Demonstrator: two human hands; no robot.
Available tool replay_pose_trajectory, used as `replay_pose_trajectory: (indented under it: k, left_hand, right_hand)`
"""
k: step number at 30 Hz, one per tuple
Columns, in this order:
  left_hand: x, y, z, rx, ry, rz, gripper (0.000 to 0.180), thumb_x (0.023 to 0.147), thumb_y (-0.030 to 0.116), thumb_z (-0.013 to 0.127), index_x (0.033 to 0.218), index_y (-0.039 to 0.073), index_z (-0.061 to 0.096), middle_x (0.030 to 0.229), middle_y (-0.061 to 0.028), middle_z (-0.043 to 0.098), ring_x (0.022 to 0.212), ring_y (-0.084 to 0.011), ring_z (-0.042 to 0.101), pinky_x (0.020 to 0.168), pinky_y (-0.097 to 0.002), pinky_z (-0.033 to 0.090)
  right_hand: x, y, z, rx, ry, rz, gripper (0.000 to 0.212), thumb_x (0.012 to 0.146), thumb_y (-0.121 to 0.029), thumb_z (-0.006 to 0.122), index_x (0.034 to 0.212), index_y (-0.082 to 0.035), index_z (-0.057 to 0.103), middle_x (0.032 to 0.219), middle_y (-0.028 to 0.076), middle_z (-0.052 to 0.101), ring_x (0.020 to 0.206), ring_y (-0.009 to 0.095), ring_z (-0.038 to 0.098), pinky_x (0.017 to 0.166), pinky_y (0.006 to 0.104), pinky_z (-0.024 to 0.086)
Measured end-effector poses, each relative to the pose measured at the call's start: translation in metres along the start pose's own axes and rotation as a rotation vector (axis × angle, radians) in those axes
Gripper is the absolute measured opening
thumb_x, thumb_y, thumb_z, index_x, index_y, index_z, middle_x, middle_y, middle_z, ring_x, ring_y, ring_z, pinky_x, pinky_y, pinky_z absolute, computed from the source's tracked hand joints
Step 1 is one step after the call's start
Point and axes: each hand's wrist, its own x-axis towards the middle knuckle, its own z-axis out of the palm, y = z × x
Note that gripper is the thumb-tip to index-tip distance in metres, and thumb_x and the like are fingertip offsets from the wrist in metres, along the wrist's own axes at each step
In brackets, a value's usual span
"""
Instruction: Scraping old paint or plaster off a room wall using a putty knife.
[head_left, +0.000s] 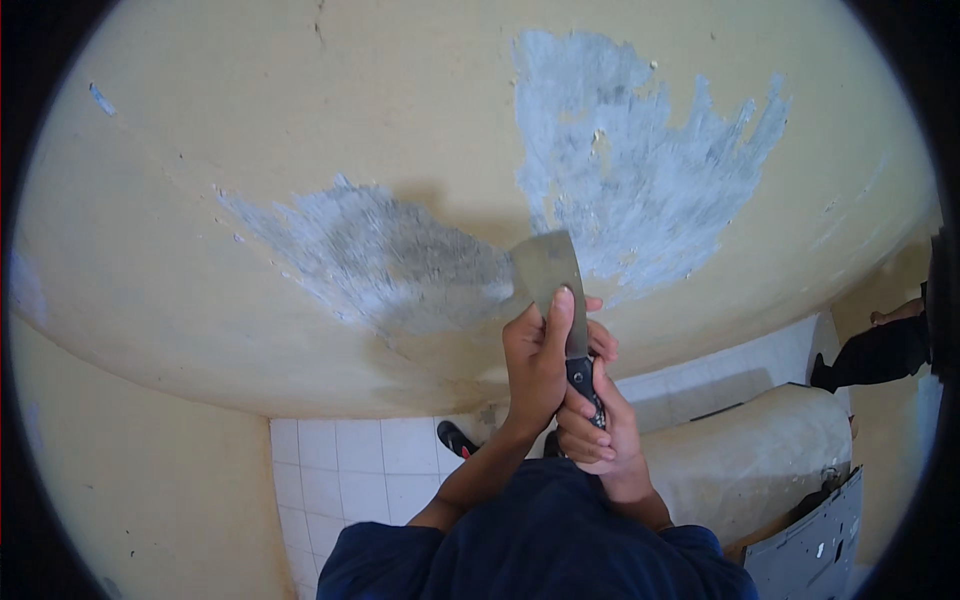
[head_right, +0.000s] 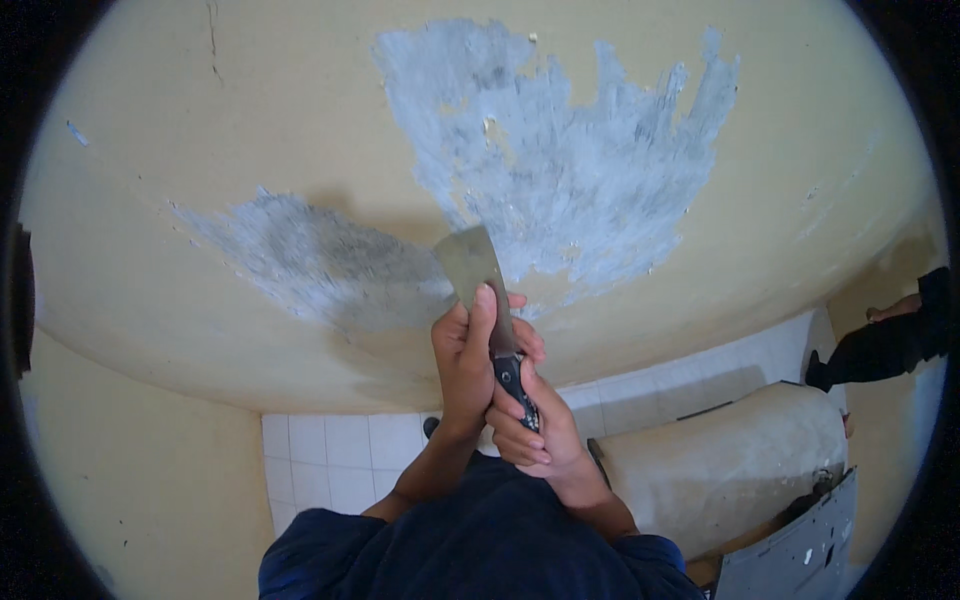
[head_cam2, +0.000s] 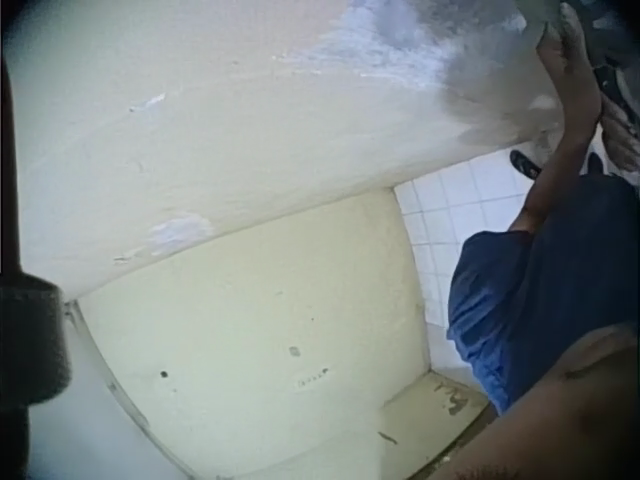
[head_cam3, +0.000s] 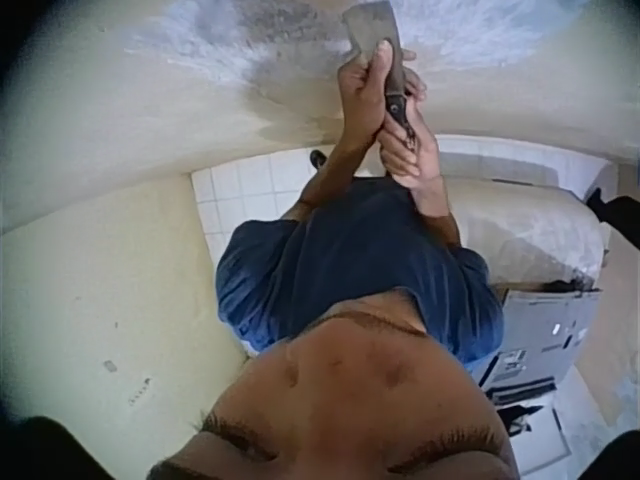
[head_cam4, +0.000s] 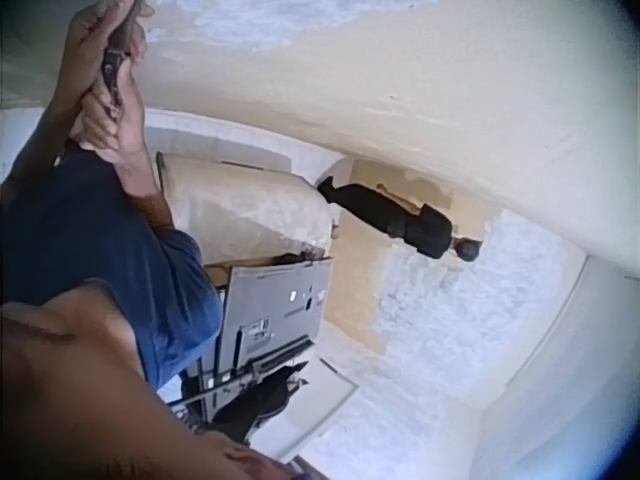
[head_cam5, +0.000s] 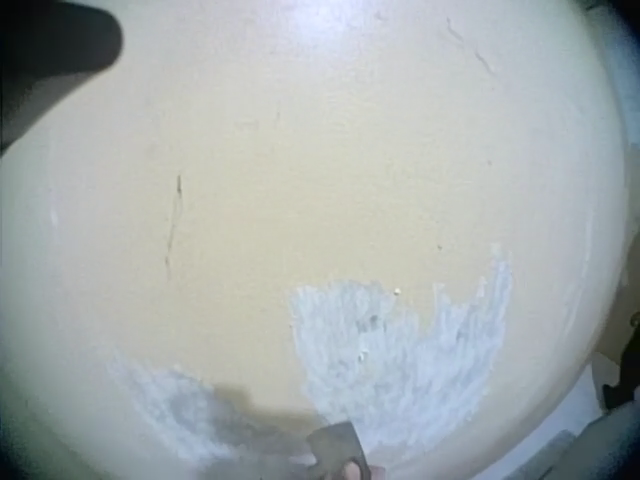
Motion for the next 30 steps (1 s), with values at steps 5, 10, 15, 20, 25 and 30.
replay_pose_trajectory:
  k: [5,10,15,20,25,30]
  left_hand:
    - [-0.007,-0.002,0.0,0.006,0.046,-0.055,0.043,0.097,0.036,0.043,0.091,-0.004,0.058,0.06,-0.0113,0.06,0.052,-0.0139,0.058,0.05,-0.0249,0.046]
    - [-0.01,0.002,-0.006,0.013,0.02,-0.073,0.039,0.096,0.033,0.047,0.093,-0.004,0.058,0.063,-0.0115,0.061,0.055,-0.0138,0.059,0.053,-0.0246,0.047]
    - [-0.007,0.005,-0.015,0.05,-0.058,-0.105,0.038,0.096,0.033,0.047,0.092,-0.004,0.058,0.062,-0.0108,0.06,0.055,-0.0134,0.058,0.052,-0.0237,0.046]
    - [-0.003,0.003,-0.019,0.07,-0.091,-0.109,0.036,0.096,0.031,0.046,0.089,-0.002,0.057,0.059,-0.0103,0.059,0.051,-0.0137,0.057,0.049,-0.024,0.044]
    - [-0.001,0.003,-0.022,0.064,-0.112,-0.128,0.033,0.096,0.028,0.046,0.089,-0.002,0.057,0.059,-0.0104,0.059,0.051,-0.0141,0.058,0.047,-0.0254,0.045]
    - [0.0,0.001,-0.024,0.045,-0.149,-0.141,0.032,0.096,0.026,0.047,0.09,-0.003,0.057,0.06,-0.0104,0.059,0.053,-0.0136,0.058,0.048,-0.0241,0.044]
  right_hand:
    - [-0.004,0.011,-0.007,-0.027,0.054,-0.043,0.048,0.097,-0.05,0.026,0.075,-0.01,0.039,0.046,-0.003,0.032,0.029,0.005,0.025,0.029,0.018,0.018]
    - [0.003,0.014,-0.01,-0.106,0.035,-0.057,0.048,0.096,-0.051,0.026,0.074,-0.01,0.038,0.046,-0.003,0.032,0.029,0.005,0.024,0.029,0.0181,0.019]
    - [0.009,0.023,-0.014,-0.114,0.025,-0.093,0.049,0.096,-0.052,0.025,0.074,-0.011,0.038,0.046,-0.003,0.032,0.029,0.005,0.024,0.03,0.0181,0.019]
    - [0.014,0.026,-0.02,-0.157,0.061,-0.075,0.054,0.092,-0.061,0.021,0.073,-0.013,0.038,0.045,-0.004,0.032,0.029,0.006,0.027,0.032,0.0187,0.02]
    - [0.015,0.028,-0.018,-0.123,0.045,-0.088,0.052,0.093,-0.057,0.026,0.073,-0.011,0.038,0.047,-0.004,0.032,0.031,0.006,0.024,0.032,0.0181,0.02]
    - [0.014,0.025,-0.021,-0.166,0.048,-0.085,0.053,0.092,-0.059,0.026,0.073,-0.011,0.037,0.046,-0.004,0.031,0.031,0.005,0.025,0.032,0.018,0.02]
